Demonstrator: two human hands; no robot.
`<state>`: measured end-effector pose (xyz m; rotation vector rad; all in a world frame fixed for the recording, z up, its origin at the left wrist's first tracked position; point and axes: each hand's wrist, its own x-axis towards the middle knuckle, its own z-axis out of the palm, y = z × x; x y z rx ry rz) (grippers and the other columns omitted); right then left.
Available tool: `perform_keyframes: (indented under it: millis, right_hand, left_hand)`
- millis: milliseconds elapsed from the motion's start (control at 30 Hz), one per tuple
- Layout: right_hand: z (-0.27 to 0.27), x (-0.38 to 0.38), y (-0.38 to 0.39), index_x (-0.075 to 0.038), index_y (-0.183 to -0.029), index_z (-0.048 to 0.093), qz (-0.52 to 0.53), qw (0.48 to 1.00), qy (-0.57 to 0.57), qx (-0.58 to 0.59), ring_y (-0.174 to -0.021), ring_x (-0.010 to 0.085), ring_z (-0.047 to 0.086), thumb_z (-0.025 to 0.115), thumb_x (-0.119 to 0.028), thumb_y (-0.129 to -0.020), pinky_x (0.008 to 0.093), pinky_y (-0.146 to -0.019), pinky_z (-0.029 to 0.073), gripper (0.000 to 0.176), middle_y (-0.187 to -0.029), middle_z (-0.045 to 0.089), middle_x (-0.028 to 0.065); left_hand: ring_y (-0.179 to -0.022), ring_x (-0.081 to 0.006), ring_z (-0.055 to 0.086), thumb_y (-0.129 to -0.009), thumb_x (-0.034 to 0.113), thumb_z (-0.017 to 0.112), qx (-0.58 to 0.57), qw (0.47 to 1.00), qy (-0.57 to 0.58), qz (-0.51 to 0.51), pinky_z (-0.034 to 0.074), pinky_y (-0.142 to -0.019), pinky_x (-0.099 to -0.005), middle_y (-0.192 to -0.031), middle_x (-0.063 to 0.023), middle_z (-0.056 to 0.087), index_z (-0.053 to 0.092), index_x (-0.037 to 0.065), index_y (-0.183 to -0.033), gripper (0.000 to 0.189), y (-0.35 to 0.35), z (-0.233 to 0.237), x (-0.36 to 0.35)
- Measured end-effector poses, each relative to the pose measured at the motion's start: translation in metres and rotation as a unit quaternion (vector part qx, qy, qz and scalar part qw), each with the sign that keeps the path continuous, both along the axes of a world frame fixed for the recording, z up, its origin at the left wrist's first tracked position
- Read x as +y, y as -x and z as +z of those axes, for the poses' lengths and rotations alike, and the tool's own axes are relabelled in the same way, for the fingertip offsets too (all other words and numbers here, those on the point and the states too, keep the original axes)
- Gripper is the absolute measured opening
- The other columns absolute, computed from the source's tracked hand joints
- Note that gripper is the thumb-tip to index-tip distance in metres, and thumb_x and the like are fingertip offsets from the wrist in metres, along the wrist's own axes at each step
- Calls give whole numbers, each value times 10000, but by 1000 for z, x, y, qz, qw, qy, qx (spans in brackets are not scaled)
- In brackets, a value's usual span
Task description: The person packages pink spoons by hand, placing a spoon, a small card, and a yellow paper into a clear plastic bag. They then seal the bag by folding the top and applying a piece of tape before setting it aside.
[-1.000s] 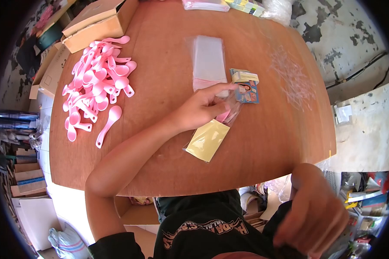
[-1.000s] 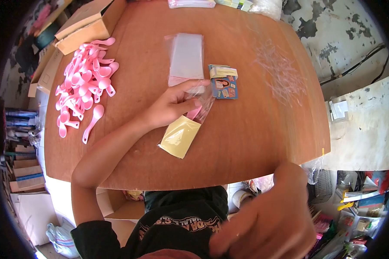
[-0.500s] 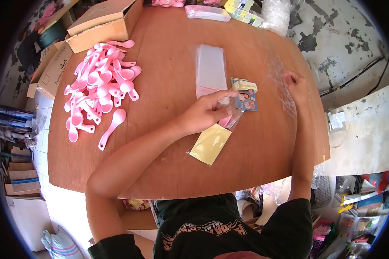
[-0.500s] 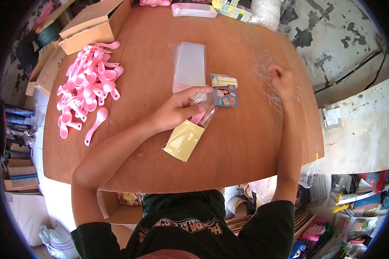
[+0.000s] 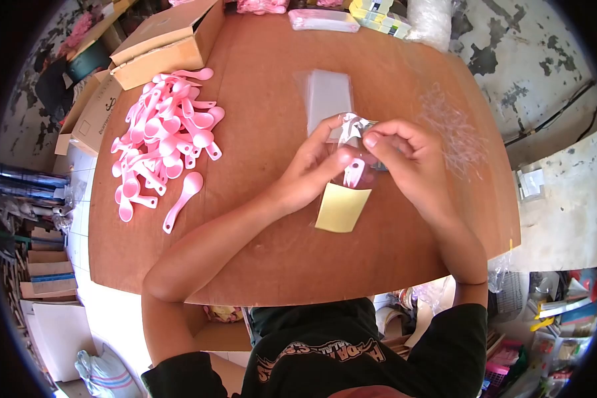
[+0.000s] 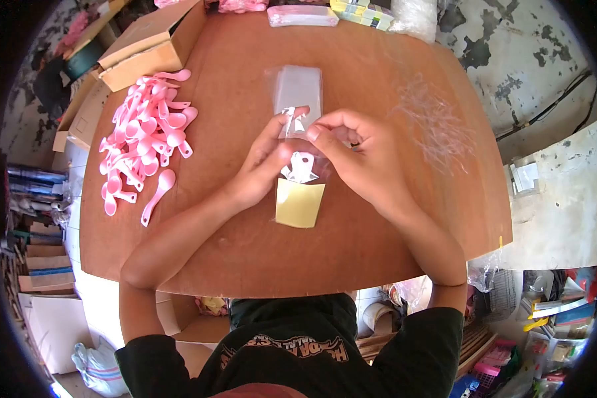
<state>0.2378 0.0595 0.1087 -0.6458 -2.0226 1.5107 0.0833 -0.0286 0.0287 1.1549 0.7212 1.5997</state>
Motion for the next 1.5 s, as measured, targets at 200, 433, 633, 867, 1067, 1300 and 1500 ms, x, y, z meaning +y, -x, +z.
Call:
perform_keyframes:
  millis: [200,433,633,867,1067,1300,1500]
  right_hand:
    - [34,6,4,21,-874,675,-69,925,-269,258,-756,71,618,703,-40,-838,212,-672,479,76,-758,673,31]
    - [31,3,4,26,-846,684,-22,958,-229,172,-713,92,619,691,-19,-831,230,-658,486,48,-738,677,48]
    - [20,9,-2,14,-981,682,16,988,-10,152,-821,122,624,639,-202,-908,267,-765,490,233,-863,672,67]
    - [-35,8,-22,18,-1066,657,2,991,97,89,-905,139,632,641,-203,-918,287,-816,500,267,-987,669,79]
    - [-50,12,-23,66,-992,653,-1,986,158,57,-791,131,671,658,-87,-896,261,-710,547,181,-936,685,102]
    - [-67,17,-20,54,-1022,660,21,984,162,76,-871,135,661,661,-89,-902,260,-751,547,187,-978,681,105]
    - [-81,23,-18,44,-1058,661,18,987,121,103,-888,134,654,649,-70,-910,262,-773,548,188,-994,684,92]
  left_hand:
    - [-1305,-285,432,-908,699,378,5,994,-14,-106,362,-1055,-431,-1402,-195,436,235,27,-1474,890,7,-14,9]
    - [-1305,-260,433,-908,482,581,83,973,-152,150,329,-1078,-420,-1420,-158,434,302,2,-1452,778,-9,-5,3]
    - [-1037,-139,615,-876,-13,661,69,991,-59,102,501,-865,-297,-1135,-103,661,441,28,-1343,518,-24,-2,-5]
    - [-976,-115,623,-892,-8,642,44,996,10,72,522,-795,-270,-1066,-106,680,419,31,-1352,513,-28,-8,-5]
    - [-902,-112,640,-931,63,619,68,994,37,83,522,-783,-263,-1001,-96,689,517,-9,-1234,328,-21,-8,-4]
    - [-845,-89,627,-940,118,626,82,985,83,123,522,-738,-256,-942,-57,692,653,-3,-1039,159,-5,-14,-1]
    - [-865,-102,644,-931,116,635,74,979,108,154,547,-746,-260,-970,-63,700,680,5,-1044,165,3,-14,1]
